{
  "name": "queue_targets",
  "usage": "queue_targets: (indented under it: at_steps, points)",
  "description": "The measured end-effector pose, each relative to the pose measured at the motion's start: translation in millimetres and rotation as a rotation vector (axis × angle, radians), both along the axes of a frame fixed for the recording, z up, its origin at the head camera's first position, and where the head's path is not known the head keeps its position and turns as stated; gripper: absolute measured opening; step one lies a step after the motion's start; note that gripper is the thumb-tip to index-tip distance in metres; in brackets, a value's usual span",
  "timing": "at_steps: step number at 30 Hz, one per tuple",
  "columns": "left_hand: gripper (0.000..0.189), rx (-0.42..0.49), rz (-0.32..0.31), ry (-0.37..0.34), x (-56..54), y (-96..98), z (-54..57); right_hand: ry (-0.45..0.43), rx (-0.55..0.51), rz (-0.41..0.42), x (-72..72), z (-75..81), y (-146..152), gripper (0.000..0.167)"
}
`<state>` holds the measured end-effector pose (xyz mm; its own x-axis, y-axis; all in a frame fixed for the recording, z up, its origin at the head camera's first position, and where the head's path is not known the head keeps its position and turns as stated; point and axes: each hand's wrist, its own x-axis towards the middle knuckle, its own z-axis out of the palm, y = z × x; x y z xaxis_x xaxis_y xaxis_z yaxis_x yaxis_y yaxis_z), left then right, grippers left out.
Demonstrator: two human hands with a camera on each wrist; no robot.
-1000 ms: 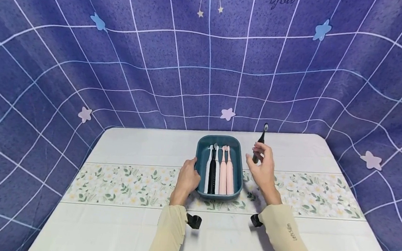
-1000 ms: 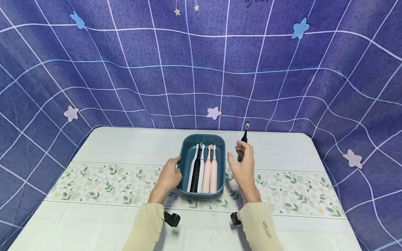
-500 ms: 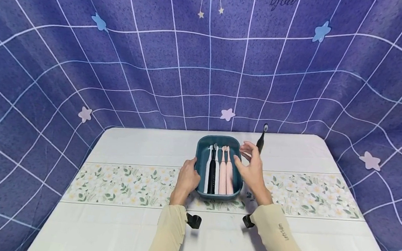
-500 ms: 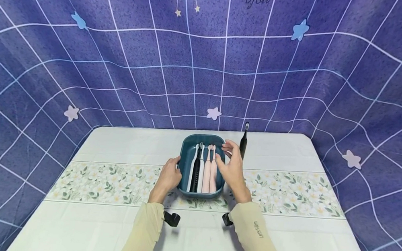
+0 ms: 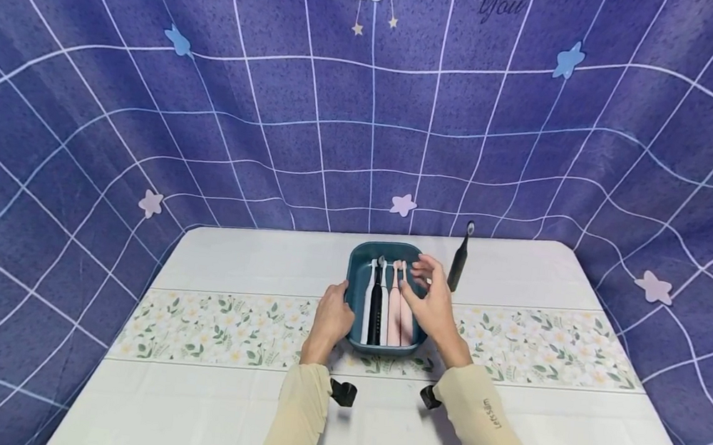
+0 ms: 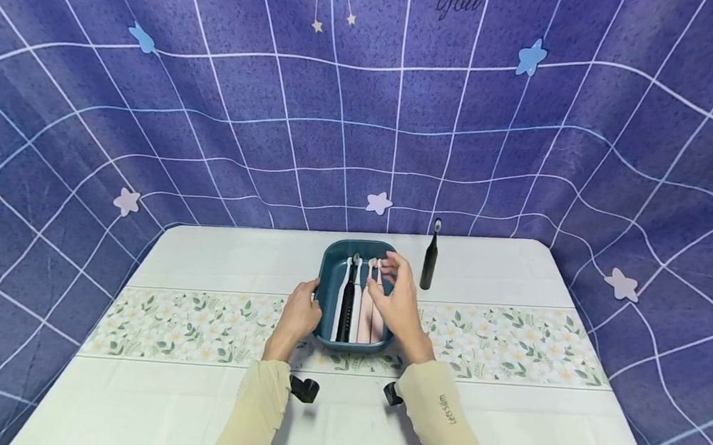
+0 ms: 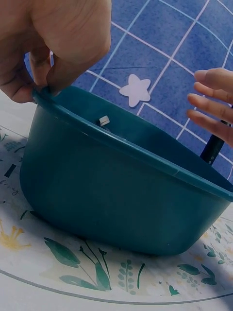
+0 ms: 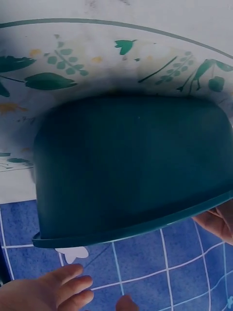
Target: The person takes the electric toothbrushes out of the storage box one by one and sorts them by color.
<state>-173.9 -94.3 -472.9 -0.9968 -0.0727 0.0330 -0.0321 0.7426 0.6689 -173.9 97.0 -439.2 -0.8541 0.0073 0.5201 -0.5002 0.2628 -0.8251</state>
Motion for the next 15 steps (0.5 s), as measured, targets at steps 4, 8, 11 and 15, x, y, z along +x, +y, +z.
queue_targets:
  at_steps: [4,8,11,15]
  points:
    - [0.048,0.001,0.002,-0.001,0.0,-0.1,1.0,-0.028,-0.006,0.03,-1.9,-3.1,-1.6,0.06]
    - [0.048,0.001,0.003,-0.004,-0.3,-0.4,1.0,-0.066,-0.014,0.045,-11.7,-20.2,-2.1,0.065]
    - [0.049,0.003,0.003,-0.001,-0.7,-0.4,0.6,-0.086,-0.017,0.051,-20.5,-34.2,-2.6,0.067]
    - [0.049,0.002,0.001,0.005,-1.0,-0.2,0.6,-0.106,-0.005,0.055,-23.4,-38.7,-4.4,0.067]
